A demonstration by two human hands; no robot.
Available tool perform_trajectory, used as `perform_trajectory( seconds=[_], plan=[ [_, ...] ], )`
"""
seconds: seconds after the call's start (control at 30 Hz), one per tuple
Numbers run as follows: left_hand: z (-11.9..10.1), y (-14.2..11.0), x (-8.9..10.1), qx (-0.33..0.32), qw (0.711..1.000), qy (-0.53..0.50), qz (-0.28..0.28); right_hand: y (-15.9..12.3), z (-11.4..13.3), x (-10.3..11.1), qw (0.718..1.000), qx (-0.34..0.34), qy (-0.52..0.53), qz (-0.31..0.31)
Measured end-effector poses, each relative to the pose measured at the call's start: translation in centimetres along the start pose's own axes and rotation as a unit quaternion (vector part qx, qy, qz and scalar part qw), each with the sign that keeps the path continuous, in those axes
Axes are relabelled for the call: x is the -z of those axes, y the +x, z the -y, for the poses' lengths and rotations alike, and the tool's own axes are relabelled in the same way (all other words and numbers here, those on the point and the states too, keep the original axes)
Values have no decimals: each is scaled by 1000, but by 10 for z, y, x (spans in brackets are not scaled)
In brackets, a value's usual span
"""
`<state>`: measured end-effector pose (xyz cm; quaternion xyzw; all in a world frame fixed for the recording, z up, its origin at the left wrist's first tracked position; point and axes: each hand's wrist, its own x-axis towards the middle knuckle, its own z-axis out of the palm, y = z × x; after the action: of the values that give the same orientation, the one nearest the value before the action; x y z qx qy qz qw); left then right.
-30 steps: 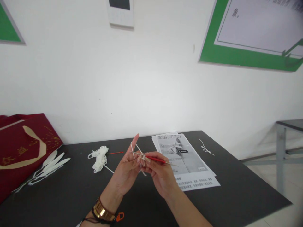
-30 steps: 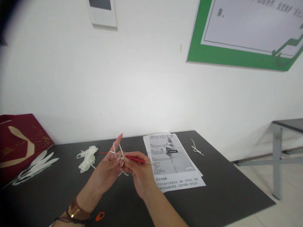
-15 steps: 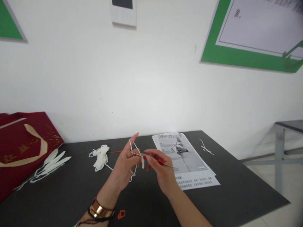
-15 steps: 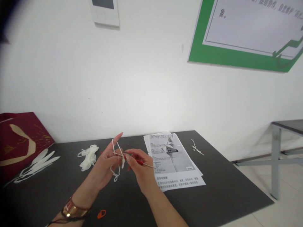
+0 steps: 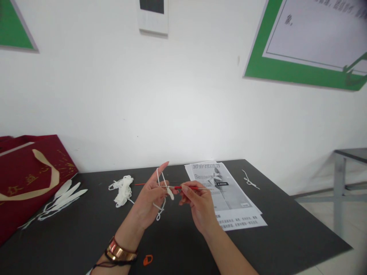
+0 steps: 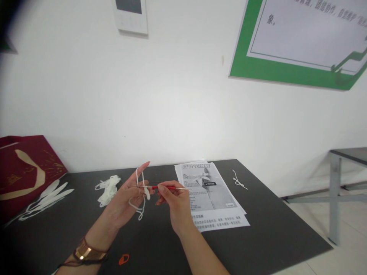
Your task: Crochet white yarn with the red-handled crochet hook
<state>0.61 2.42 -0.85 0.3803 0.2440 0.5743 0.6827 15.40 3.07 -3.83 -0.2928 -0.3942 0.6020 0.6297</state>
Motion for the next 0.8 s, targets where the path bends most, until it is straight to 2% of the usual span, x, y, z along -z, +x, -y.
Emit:
perform_trajectory(
  seconds=[0.2, 0.4, 0.53, 0.7, 0.8],
  plan=[
    [1, 2, 6, 32, 997, -68, 34, -1, 1, 1, 1000, 9, -4, 9],
    [-3, -1, 1, 10, 997, -48, 58, -2, 5, -4, 998, -10, 58, 0],
    [-5, -4, 2, -7, 996, -36, 80, -4, 6, -4, 997, -8, 76, 15],
    [-4, -6, 5, -17, 996, 5, 88, -9, 9, -3, 997, 70, -11, 14],
    [-5, -6, 4, -32, 995, 41, 87, -15, 11, -3, 985, 143, -99, 4]
  ],
)
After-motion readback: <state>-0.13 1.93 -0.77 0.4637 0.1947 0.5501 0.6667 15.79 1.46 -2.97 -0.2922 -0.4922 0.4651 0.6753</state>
